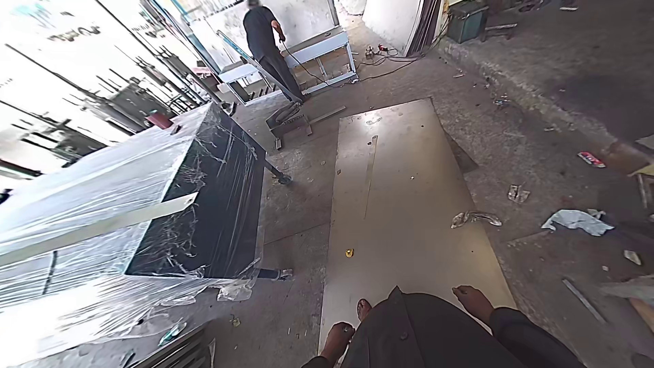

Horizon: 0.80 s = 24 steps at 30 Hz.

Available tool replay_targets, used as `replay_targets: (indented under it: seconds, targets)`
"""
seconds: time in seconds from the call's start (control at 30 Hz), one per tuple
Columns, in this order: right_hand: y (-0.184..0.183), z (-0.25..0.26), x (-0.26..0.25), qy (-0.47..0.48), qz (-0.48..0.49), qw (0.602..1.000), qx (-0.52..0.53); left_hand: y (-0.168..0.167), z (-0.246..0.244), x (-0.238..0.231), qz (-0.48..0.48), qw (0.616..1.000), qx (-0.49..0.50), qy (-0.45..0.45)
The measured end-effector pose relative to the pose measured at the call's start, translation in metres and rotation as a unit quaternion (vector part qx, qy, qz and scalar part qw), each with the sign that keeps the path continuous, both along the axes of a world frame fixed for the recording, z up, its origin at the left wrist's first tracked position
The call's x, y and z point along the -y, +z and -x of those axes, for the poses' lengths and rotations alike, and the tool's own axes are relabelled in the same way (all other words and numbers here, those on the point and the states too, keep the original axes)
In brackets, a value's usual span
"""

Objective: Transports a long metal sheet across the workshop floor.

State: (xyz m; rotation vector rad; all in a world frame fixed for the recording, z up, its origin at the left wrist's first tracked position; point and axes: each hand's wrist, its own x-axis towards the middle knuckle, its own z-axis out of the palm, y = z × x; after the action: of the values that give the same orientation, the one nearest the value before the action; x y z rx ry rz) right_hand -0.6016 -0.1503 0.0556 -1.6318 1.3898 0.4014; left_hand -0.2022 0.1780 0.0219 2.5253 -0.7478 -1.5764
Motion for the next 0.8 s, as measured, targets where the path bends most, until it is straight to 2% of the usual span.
replay_targets:
  seconds: [0.13, 0.43, 0.63, 0.8]
  targets:
    - [0.003, -0.001, 0.004, -0.003, 0.002, 1.0, 0.007, 0.005, 0.001, 0.006, -0.001, 1.0, -0.008, 0.027]
    - [0.0, -0.005, 0.015, 0.014, 0.012, 1.0, 0.005, 0.002, 0.002, 0.01, 0.006, 1.0, -0.007, 0.028]
    - [0.001, -0.004, 0.017, 0.013, 0.01, 1.0, 0.001, 0.021, 0.01, 0.015, -0.003, 0.999, -0.011, 0.031]
    - [0.004, 0.001, 0.019, 0.008, 0.006, 1.0, -0.003, 0.002, 0.011, 0.011, 0.01, 0.999, -0.021, 0.03]
